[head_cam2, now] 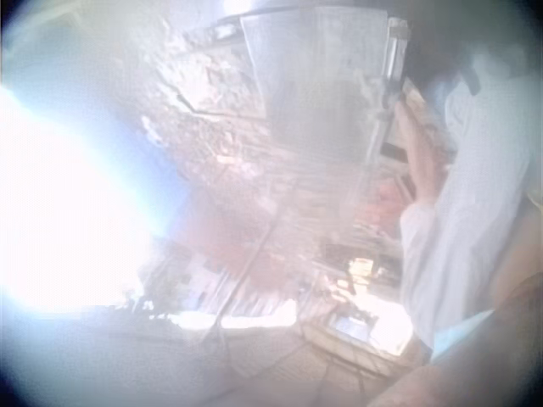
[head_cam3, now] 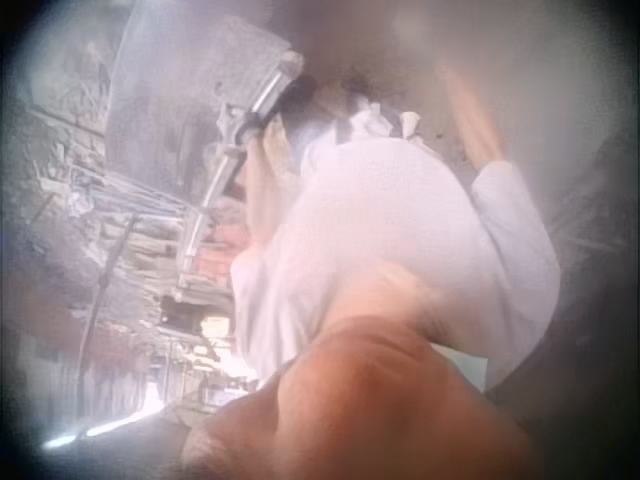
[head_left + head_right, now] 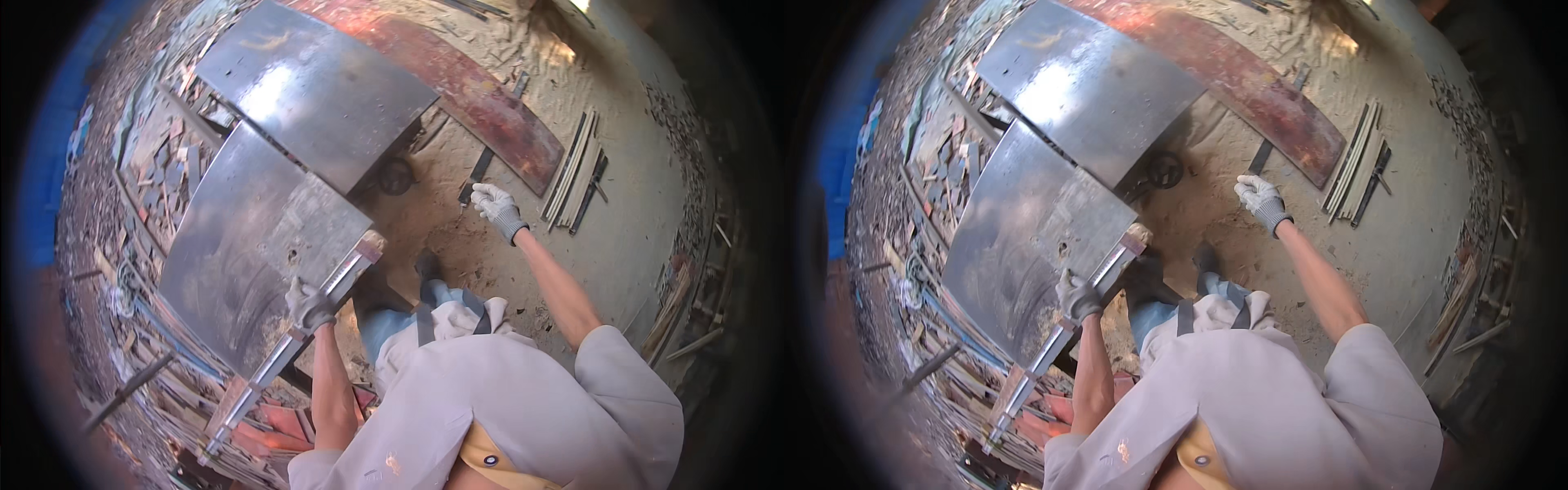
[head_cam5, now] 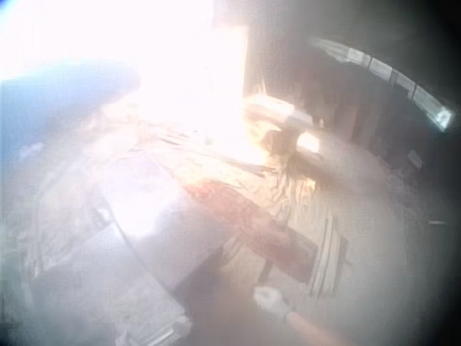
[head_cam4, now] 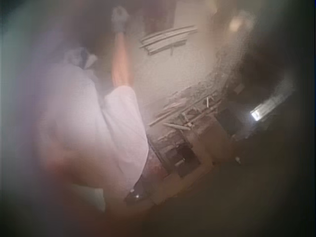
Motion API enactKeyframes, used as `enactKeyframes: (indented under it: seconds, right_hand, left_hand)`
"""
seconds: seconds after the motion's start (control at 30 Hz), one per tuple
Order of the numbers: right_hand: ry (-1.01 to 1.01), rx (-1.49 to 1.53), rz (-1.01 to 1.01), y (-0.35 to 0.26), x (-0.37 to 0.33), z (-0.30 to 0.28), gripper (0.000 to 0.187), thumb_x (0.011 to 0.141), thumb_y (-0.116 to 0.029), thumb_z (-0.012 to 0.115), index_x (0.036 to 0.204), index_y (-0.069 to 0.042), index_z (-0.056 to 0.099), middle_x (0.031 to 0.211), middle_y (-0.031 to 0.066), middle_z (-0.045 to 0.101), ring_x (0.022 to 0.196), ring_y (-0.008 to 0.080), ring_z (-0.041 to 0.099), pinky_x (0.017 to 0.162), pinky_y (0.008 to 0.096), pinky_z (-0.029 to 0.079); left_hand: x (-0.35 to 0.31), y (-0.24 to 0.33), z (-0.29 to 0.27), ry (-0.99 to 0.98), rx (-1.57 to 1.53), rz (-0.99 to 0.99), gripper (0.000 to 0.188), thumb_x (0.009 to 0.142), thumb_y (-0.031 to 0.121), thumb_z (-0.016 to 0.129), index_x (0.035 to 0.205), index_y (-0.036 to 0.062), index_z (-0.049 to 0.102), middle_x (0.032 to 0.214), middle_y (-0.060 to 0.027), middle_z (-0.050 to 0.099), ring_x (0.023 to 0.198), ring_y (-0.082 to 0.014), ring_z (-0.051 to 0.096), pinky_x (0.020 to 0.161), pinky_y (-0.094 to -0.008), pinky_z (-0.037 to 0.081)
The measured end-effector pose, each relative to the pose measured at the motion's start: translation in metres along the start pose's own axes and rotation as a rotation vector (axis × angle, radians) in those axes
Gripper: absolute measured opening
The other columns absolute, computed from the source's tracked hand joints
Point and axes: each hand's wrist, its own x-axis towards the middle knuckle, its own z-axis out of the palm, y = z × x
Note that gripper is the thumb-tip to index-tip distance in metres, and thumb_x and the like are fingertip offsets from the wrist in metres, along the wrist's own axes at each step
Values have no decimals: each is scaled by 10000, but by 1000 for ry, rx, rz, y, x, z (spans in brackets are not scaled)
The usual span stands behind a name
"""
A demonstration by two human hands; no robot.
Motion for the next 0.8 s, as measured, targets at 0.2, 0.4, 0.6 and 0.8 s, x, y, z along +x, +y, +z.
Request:
enactKeyframes:
  seconds: [0.2,0.4,0.6,0.8]
  right_hand:
    - [-481,-328,-106,26,-56,198,532,928,-88,672,1452,-55,584,985,58,730,804,111,619,763,297,538]
    - [-385,-378,-54,51,-87,160,545,913,-10,642,1454,-50,585,1234,139,732,940,155,681,852,301,552]
    - [-444,-376,-319,79,-64,134,536,907,-11,652,1439,-26,588,1377,176,657,1254,259,641,1088,345,481]
    - [-247,-920,-592,61,-63,150,469,895,-39,677,1363,-38,650,1095,166,708,1012,280,690,935,405,538]
  left_hand:
    - [-81,-37,-27,-72,-2,-27,308,931,217,616,1188,115,753,1094,-155,720,968,-335,700,857,-452,555]
    - [-151,-5,-28,-11,11,43,340,945,276,635,1206,81,731,1122,-162,700,1008,-343,681,891,-477,536]
    - [-170,7,-25,-109,-37,-59,309,911,221,653,1194,141,748,1074,-138,693,978,-326,684,856,-467,541]
    - [-147,6,-16,-100,-38,-50,284,897,186,655,1153,133,764,1055,-139,696,938,-337,694,830,-463,552]
